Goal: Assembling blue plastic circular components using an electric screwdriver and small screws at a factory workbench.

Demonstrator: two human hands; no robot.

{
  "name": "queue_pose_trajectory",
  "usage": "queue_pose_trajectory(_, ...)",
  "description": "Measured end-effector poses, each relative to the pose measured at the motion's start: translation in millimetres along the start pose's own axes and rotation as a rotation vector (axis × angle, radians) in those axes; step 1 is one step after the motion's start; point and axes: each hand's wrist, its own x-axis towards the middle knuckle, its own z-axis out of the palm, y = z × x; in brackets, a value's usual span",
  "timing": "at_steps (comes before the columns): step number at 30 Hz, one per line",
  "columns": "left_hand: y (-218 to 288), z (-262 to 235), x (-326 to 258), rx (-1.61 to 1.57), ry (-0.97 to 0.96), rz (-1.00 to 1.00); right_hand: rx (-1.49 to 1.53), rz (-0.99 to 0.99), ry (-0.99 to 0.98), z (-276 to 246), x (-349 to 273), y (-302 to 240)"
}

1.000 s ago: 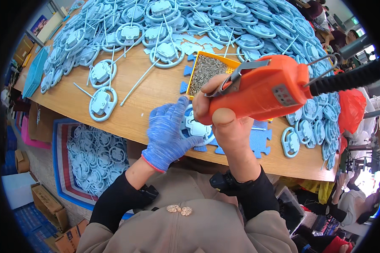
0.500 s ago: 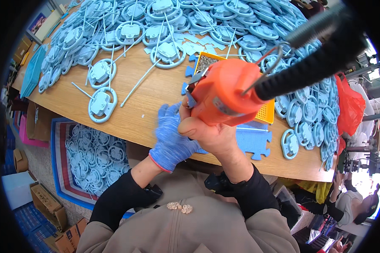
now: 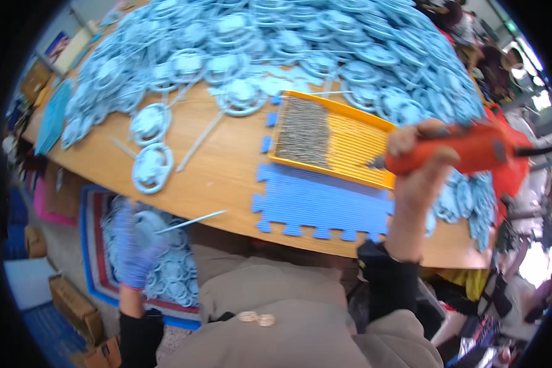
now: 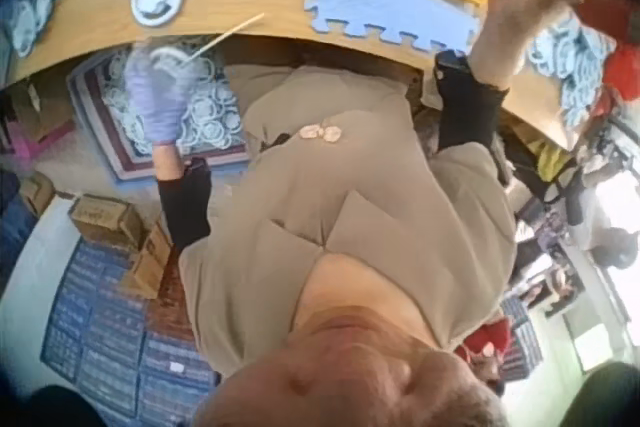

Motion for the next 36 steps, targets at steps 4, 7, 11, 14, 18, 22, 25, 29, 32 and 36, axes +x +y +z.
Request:
queue_pose_trajectory(4, 28, -6, 73, 1.069, 0.043, 0.754, -0.136, -0.117, 0.122, -28, 16, 26)
queue_pose_trajectory(7, 32, 1, 120, 0.872, -0.111, 0.58, -0.144, -0.142, 0.144, -34, 24, 37)
queue_pose_trajectory(11, 38, 22, 132, 0.807, -0.242, 0.436, -0.11, -0.159, 0.165, -39, 34, 52)
queue_pose_trajectory(14, 46, 43, 121, 0.814, -0.263, 0.535, -0.088, -0.155, 0.172, -38, 41, 58)
queue_pose_trajectory(18, 54, 68, 100, 0.789, -0.202, 0.604, -0.091, -0.148, 0.19, -42, 48, 68)
queue_pose_trajectory(22, 69, 100, 68, 0.689, -0.185, 0.54, -0.095, -0.146, 0.175, -44, 49, 72)
queue_pose_trajectory(25, 84, 130, 46, 0.718, -0.218, 0.643, -0.081, -0.135, 0.176, -44, 50, 74)
queue_pose_trajectory(29, 90, 175, 28, 0.774, -0.366, 0.751, -0.06, -0.133, 0.151, -44, 50, 77)
queue_pose_trajectory(32, 90, 195, 20, 0.81, -0.412, 0.726, -0.069, -0.132, 0.158, -41, 47, 76)
queue_pose_trajectory(36, 97, 194, 20, 0.723, -0.512, 0.733, -0.136, -0.173, 0.165, -36, 44, 60)
